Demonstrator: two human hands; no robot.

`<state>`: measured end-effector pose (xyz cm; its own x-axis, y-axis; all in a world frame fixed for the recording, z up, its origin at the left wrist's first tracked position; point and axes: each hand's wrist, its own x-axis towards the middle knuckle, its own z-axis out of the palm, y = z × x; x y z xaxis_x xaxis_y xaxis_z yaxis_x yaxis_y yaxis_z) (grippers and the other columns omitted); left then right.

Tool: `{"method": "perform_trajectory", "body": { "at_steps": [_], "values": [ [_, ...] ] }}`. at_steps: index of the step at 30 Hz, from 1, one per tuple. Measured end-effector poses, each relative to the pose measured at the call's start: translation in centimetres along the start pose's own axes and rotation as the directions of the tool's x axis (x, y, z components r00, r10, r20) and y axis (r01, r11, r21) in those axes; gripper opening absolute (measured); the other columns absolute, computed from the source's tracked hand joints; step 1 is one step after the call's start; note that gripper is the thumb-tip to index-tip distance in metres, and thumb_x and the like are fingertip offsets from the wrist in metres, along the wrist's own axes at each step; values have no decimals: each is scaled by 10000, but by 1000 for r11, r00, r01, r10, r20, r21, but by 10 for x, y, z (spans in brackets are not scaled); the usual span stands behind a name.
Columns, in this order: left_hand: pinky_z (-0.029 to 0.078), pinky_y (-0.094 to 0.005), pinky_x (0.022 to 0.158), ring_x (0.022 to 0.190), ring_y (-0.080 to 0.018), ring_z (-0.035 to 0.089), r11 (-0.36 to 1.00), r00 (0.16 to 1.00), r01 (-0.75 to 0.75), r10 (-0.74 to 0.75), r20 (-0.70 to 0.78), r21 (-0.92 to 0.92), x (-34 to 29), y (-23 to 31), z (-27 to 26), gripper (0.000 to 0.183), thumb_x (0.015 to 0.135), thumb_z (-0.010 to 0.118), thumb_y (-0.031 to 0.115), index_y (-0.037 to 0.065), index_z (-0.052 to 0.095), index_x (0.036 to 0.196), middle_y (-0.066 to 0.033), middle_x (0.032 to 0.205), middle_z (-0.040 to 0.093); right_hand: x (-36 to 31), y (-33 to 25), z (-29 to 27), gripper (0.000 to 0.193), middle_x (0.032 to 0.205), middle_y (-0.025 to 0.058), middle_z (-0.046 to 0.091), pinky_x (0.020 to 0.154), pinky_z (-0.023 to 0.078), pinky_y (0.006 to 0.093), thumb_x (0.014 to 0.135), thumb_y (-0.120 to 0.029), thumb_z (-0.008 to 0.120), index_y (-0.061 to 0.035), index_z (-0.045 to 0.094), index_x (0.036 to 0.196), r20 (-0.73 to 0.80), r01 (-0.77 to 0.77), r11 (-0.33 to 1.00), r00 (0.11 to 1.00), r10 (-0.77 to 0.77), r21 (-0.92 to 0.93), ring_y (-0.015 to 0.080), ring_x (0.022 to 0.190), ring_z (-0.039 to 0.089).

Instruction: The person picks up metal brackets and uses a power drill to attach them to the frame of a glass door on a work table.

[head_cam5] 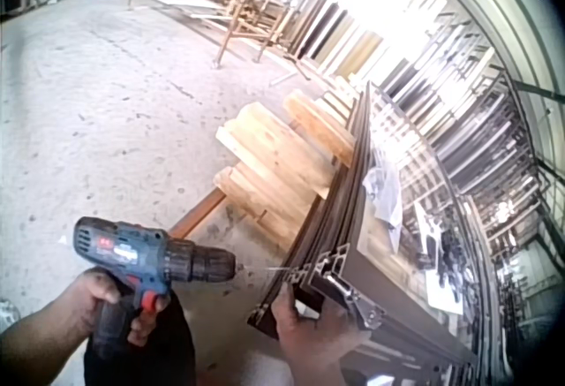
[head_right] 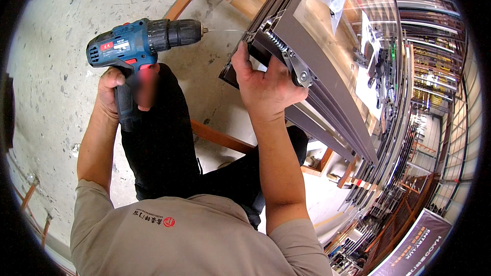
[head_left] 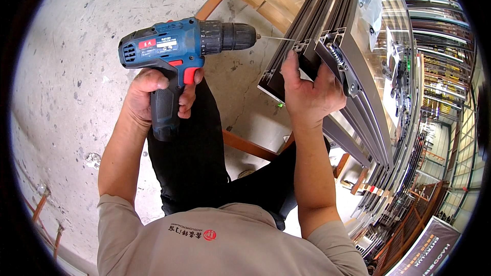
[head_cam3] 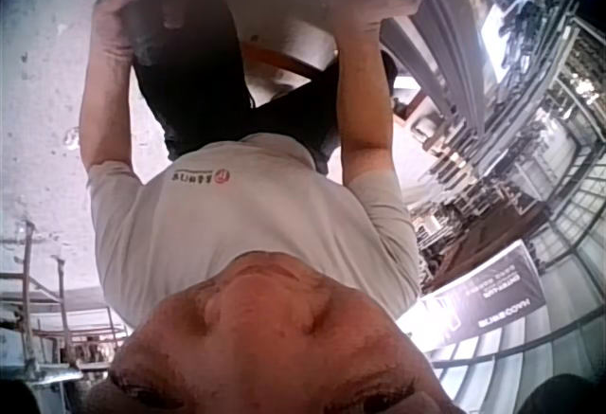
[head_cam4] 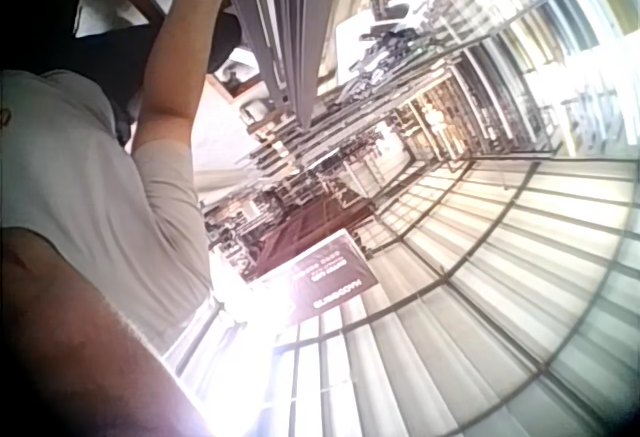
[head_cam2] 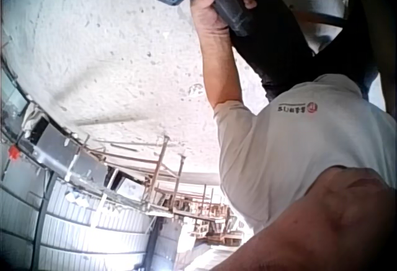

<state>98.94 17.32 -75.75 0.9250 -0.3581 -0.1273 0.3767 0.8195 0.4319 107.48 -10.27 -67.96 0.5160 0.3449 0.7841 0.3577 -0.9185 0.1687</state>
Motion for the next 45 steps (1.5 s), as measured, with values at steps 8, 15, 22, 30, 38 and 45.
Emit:
{"method": "perform_trajectory", "body": {
  "at_steps": [8,15,22,30,38,45],
  "values": [
    [566,-360,500,575,-228,644,991,992,-105,110,-54,84,6,-6,5,650,699,787,294,-102,591,1175,-200,936,658,-2,3,5,373,889,26,728,601,591,327,774,-464,831,-142,788,958,-42,-10,998,999,12,58,215,675,725],
    [564,-363,500,574,-236,642,999,999,-29,29,-22,16,1,-4,-6,656,704,783,288,-105,573,1186,-198,923,648,-4,3,5,391,948,52,719,609,592,350,774,-484,826,-143,784,961,-40,3,1000,999,-2,17,249,717,729],
    [565,-366,499,569,-240,642,997,997,-68,69,-43,35,4,-5,0,663,699,794,289,-110,574,1181,-200,895,650,-4,3,5,397,912,47,722,595,586,349,776,-488,824,-140,779,960,-29,-5,1000,1000,5,0,243,703,725],
    [566,-364,496,561,-233,640,999,999,-31,32,-43,23,4,-4,2,640,691,793,291,-113,587,1142,-200,859,647,-3,4,7,388,893,38,724,591,587,337,768,-463,835,-138,779,972,-55,9,999,998,-8,33,228,687,723],
    [569,-359,493,554,-233,641,999,999,-34,35,-32,15,5,-6,-3,639,687,790,282,-115,581,1143,-191,833,644,-3,3,6,435,866,49,732,617,588,345,763,-444,843,-101,760,1018,-27,12,1000,1000,-11,13,233,690,729],
    [572,-354,487,558,-230,644,998,1000,3,-2,-16,56,8,0,-2,645,692,786,300,-115,581,1142,-187,788,642,1,-1,0,512,797,66,748,659,604,333,754,-351,878,-12,721,1103,13,23,999,1000,-23,36,238,667,742]
  ]
}}
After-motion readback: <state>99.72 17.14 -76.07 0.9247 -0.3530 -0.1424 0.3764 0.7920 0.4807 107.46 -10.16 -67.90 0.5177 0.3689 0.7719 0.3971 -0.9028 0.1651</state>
